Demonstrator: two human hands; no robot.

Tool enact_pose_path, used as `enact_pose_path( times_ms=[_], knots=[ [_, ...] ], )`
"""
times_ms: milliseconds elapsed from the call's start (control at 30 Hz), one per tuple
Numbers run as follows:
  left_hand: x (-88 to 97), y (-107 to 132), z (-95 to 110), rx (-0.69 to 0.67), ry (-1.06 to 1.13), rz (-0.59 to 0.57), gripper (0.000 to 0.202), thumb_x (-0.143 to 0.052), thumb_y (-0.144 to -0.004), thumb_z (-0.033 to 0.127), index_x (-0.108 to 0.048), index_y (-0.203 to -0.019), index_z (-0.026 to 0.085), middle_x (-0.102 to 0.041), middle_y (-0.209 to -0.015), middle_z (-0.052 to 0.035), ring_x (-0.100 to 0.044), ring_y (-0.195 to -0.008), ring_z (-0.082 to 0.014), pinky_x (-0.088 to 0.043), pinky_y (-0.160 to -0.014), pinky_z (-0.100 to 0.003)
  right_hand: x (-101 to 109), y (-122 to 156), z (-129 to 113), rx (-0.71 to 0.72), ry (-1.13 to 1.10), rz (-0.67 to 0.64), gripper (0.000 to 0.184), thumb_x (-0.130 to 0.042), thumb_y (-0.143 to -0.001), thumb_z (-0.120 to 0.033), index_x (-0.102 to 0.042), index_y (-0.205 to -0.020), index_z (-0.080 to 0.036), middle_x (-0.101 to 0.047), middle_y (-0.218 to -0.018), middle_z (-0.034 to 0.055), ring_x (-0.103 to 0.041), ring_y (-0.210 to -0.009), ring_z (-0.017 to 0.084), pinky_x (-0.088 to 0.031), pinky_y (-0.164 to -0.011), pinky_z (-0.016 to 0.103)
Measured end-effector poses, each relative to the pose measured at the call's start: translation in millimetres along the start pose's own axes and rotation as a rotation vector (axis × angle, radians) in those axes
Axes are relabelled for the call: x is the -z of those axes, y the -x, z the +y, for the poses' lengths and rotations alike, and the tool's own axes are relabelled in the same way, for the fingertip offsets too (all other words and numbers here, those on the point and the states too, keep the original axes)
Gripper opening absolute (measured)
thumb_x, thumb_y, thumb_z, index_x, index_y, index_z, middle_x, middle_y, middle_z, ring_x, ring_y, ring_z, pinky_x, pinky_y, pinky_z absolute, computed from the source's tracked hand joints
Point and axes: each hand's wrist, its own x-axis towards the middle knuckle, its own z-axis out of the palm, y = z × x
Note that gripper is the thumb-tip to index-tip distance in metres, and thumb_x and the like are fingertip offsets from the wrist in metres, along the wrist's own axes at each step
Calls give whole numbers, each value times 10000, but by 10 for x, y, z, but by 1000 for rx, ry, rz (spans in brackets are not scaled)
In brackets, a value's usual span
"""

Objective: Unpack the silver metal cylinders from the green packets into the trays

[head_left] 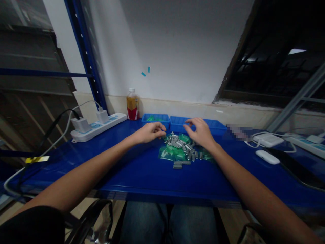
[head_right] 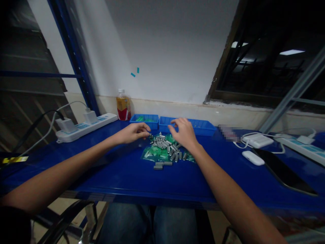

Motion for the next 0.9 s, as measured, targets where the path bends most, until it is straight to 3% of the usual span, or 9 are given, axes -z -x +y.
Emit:
enact_pose_path(
  times_ms=[100,200,333,433,567,767,900],
  knots=[
    [-106,11,132,-47,298,52,349,-546,-842,293,-423,-1132,143,-578,-672,19,-603,-631,-125,-474,-632,-246,-56,39,-461,203,-153,-54,117,-558,-843,-293,-607,-900,-203,-620,-772,38,-542,-794,214,-364,-720,339],
    [-162,24,181,-80,361,53,399,-560,-840,283,-380,-1169,145,-576,-691,15,-594,-628,-117,-476,-629,-238,-85,84,-638,249,-207,-69,91,-540,-858,-273,-593,-863,-199,-603,-746,32,-528,-772,200,-353,-704,328],
    [-174,40,193,-94,272,88,354,-497,-877,314,-399,-1164,132,-577,-710,3,-602,-635,-125,-487,-625,-250,-97,97,-581,222,-219,-65,129,-504,-893,-278,-595,-877,-189,-604,-747,38,-522,-766,198,-356,-702,328],
    [-163,72,224,-166,-20,167,258,-397,-922,296,-493,-1101,137,-600,-752,-25,-604,-695,-137,-479,-661,-267,-116,91,-542,173,-235,-50,179,-453,-912,-266,-580,-810,-192,-608,-743,42,-527,-755,194,-366,-706,330],
    [-152,122,272,-311,-296,189,232,-438,-884,243,-559,-1055,142,-641,-894,-66,-596,-801,-154,-469,-732,-285,-129,90,-562,114,-251,-11,240,-404,-923,-258,-549,-742,-198,-596,-722,44,-525,-736,189,-377,-706,328],
    [-180,141,305,-320,-334,245,227,-474,-877,285,-593,-1014,149,-649,-861,-51,-587,-734,-134,-460,-675,-252,-129,95,-604,109,-253,-10,285,-385,-936,-287,-528,-705,-201,-574,-693,36,-517,-711,183,-365,-688,317],
    [-202,123,309,-222,-251,292,256,-484,-875,335,-616,-947,128,-643,-738,-29,-569,-640,-122,-439,-598,-228,-120,96,-596,66,-240,21,212,-419,-926,-300,-547,-794,-196,-590,-721,32,-535,-725,189,-353,-696,318]
  ],
)
